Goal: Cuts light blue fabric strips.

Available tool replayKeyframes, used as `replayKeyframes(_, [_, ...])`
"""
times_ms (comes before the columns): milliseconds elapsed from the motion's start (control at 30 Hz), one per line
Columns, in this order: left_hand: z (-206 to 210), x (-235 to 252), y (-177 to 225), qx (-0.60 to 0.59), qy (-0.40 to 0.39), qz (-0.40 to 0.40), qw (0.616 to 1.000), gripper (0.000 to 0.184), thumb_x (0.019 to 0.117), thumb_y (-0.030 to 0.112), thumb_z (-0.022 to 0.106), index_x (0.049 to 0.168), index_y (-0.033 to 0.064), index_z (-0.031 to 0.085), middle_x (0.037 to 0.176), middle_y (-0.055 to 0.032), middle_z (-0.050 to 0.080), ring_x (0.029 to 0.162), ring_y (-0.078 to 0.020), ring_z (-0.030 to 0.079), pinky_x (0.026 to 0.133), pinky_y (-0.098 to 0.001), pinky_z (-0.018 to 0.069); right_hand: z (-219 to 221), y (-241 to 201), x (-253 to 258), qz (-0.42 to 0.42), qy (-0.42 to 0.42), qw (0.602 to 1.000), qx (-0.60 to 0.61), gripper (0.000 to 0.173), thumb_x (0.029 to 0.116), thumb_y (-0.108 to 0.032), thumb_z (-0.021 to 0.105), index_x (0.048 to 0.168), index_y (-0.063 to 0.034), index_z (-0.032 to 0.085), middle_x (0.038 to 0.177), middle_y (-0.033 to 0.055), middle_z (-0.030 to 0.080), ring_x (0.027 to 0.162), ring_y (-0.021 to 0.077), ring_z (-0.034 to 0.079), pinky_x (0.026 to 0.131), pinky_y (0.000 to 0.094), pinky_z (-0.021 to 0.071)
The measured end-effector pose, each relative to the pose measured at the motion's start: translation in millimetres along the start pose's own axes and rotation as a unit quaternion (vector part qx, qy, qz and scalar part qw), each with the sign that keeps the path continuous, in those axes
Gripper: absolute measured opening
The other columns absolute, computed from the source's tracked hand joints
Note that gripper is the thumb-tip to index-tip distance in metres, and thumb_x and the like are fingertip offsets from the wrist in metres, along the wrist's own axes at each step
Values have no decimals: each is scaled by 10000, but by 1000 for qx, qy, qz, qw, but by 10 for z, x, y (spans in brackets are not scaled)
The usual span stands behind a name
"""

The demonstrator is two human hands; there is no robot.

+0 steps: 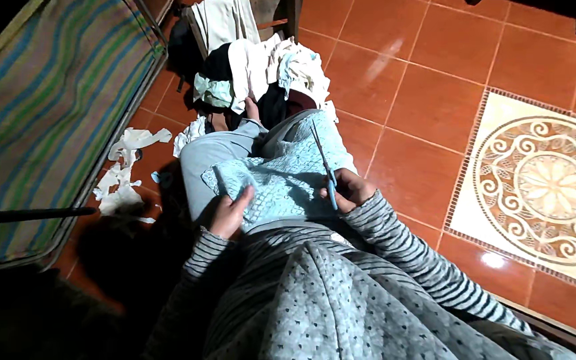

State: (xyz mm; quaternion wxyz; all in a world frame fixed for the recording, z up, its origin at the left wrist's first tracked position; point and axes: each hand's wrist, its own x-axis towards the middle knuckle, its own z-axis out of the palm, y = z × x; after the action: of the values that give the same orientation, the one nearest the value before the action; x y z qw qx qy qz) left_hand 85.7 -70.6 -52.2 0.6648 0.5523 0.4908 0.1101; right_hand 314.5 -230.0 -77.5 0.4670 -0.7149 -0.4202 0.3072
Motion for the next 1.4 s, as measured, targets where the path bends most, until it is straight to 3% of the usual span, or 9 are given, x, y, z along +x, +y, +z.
replayKeyframes(167, [-277,-121,-5,136,-190,29,972,450,792,99,851,1181,-1,649,1065,24,741,1010,-3,683,967,-239,555,-9,4,12,3,-4,1000,8,349,915,-312,712,1027,11,641,805,-8,670,689,-12,608,654,200,532])
replayKeyframes(400, [-142,-76,315,-71,-8,378,923,211,938,225,727,1139,224,665,1034,158,739,972,1,699,891,-259,602,-122,-104,105,-147,-52,988,-13,682,780,-539,812,1094,45,651,1028,94,723,956,113,686,867,314,577])
replayKeyframes(567, [28,19,712,-159,70,285,943,174,1051,97,502,1103,129,665,924,53,753,832,-60,727,780,-285,632,-280,-131,125,-39,-47,965,-255,352,745,-46,756,1069,78,691,1020,282,711,953,452,704,854,619,551])
replayKeyframes(700, [-159,-129,936,-185,-42,193,963,269,1080,119,401,1076,129,670,871,8,753,759,-72,725,707,-268,630,-971,-123,124,22,-80,990,-115,299,813,-81,731,1059,70,657,914,119,703,789,156,673,753,348,568])
replayKeyframes(767, [-256,-230,1008,-166,-87,177,966,312,1080,136,375,1054,180,683,881,38,761,769,-43,725,714,-245,629,-1260,21,127,-87,-86,991,57,215,786,-157,791,974,-154,688,891,-134,702,774,-57,638,690,156,546])
replayKeyframes(867, [-248,-189,996,-217,-73,146,962,360,1098,205,361,1030,181,714,875,31,763,775,-42,725,709,-247,626,-1451,101,235,-156,-76,973,150,204,866,-304,796,1053,-358,733,982,-233,693,868,-97,628,747,118,537])
replayKeyframes(967, [-62,159,754,-286,-50,29,956,422,1119,337,303,1083,125,666,875,-23,741,784,-101,725,697,-287,623,-1286,-84,321,11,70,997,42,200,818,22,688,991,-55,622,860,-28,664,760,15,627,707,210,547])
replayKeyframes(1067, [45,464,253,-266,-97,-117,952,567,1095,516,266,1324,89,559,1065,-111,714,971,-218,707,850,-408,599,-1007,-60,434,133,74,986,-71,407,896,17,661,1275,108,547,1127,233,665,959,244,684,873,407,571])
replayKeyframes(1400, [153,212,83,-126,38,55,990,257,1033,21,533,1280,-45,551,1062,-97,706,937,-135,712,875,-346,608,-182,-115,30,-45,-32,988,-144,486,806,-308,778,1093,74,688,968,203,732,879,299,723,815,485,586])
